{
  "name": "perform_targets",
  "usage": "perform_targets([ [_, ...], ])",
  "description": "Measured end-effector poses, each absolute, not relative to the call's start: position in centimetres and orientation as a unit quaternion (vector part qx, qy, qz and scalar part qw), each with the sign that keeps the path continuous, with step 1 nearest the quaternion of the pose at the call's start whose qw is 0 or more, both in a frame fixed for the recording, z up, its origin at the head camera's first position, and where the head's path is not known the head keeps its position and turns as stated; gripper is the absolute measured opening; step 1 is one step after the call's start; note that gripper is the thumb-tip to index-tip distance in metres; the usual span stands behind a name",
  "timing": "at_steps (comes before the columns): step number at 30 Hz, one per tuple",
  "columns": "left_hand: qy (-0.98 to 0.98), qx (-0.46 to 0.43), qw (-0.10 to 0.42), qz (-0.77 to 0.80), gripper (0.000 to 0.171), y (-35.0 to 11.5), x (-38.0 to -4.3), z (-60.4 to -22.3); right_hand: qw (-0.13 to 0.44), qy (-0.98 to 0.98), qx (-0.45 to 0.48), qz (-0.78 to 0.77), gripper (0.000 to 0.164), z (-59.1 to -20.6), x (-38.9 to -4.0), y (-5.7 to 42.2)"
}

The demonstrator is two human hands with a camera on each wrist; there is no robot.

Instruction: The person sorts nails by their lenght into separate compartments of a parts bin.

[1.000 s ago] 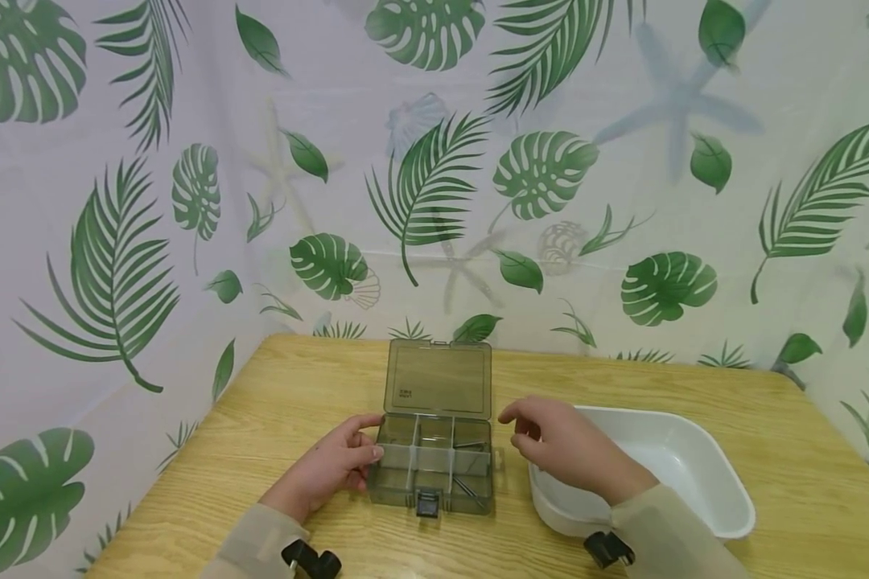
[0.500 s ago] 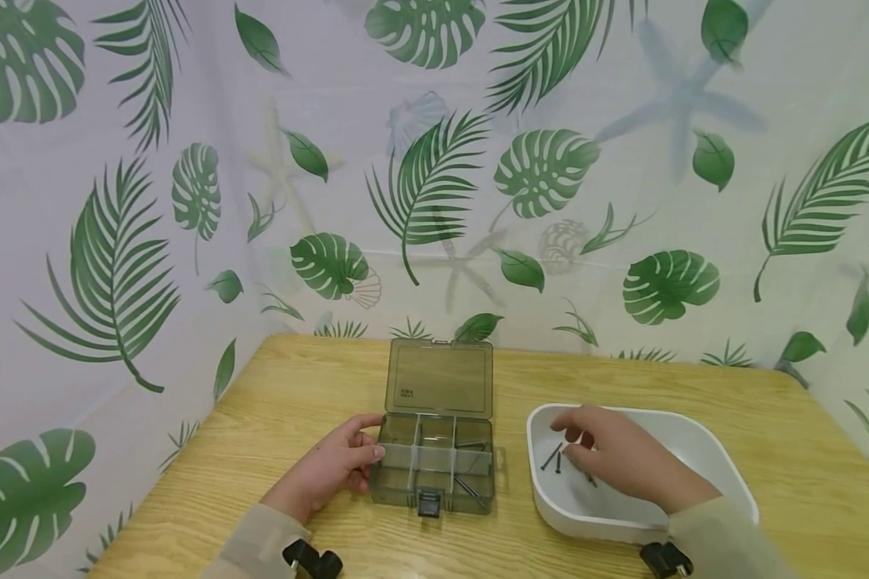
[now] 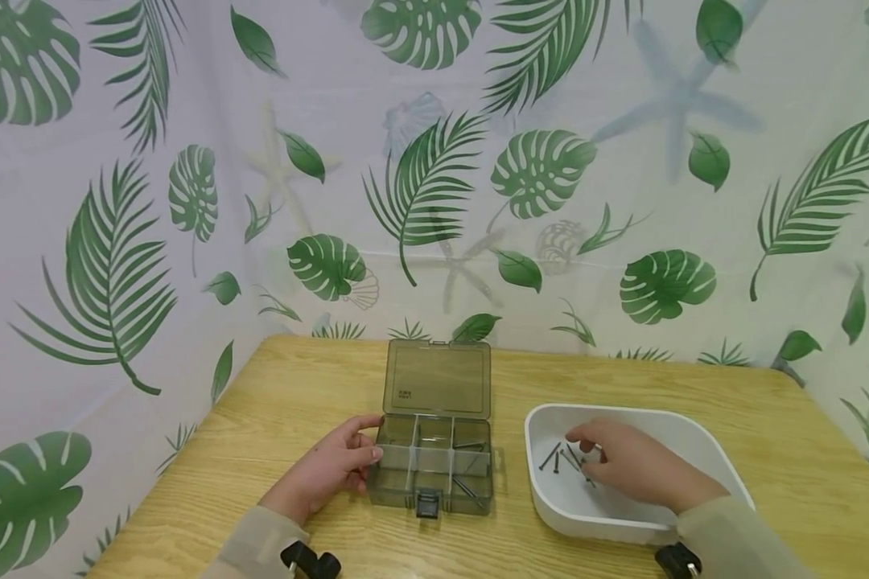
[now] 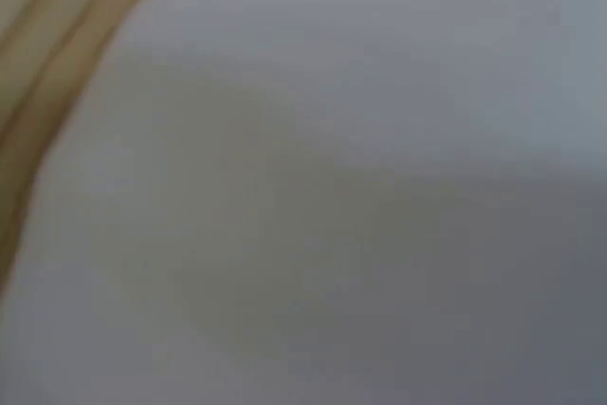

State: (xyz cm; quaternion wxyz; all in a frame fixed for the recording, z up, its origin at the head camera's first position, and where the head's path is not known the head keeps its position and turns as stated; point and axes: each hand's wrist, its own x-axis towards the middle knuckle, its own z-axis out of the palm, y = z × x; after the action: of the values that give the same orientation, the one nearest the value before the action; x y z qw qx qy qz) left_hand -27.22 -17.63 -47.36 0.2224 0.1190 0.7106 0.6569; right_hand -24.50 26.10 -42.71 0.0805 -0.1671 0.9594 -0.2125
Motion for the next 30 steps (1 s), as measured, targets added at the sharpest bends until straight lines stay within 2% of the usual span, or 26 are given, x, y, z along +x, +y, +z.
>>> perform_targets([
  [5, 0.712, 0.120, 0.222, 0.655, 0.067, -17.6, -27.3, -47.4, 0.083, 0.966, -0.156, -0.190, 0.029, -42.7, -24.6, 26.1],
  [11, 0.712, 0.122, 0.223, 0.655, 0.068, -17.7, -27.3, -47.5, 0.114, 0.966, -0.129, -0.192, 0.013, -42.8, -24.4, 25.9],
  [17, 0.714, 0.121, 0.222, 0.653, 0.068, -17.6, -27.4, -47.6, 0.111, 0.970, -0.130, -0.173, 0.012, -43.3, -24.2, 25.9],
  [24, 0.718, 0.118, 0.216, 0.651, 0.066, -17.8, -27.5, -47.9, 0.079, 0.977, -0.142, -0.138, 0.020, -43.9, -24.3, 25.8],
  [30, 0.719, 0.120, 0.214, 0.650, 0.066, -17.7, -27.4, -47.8, 0.070, 0.983, -0.116, -0.121, 0.015, -43.8, -24.3, 26.0],
])
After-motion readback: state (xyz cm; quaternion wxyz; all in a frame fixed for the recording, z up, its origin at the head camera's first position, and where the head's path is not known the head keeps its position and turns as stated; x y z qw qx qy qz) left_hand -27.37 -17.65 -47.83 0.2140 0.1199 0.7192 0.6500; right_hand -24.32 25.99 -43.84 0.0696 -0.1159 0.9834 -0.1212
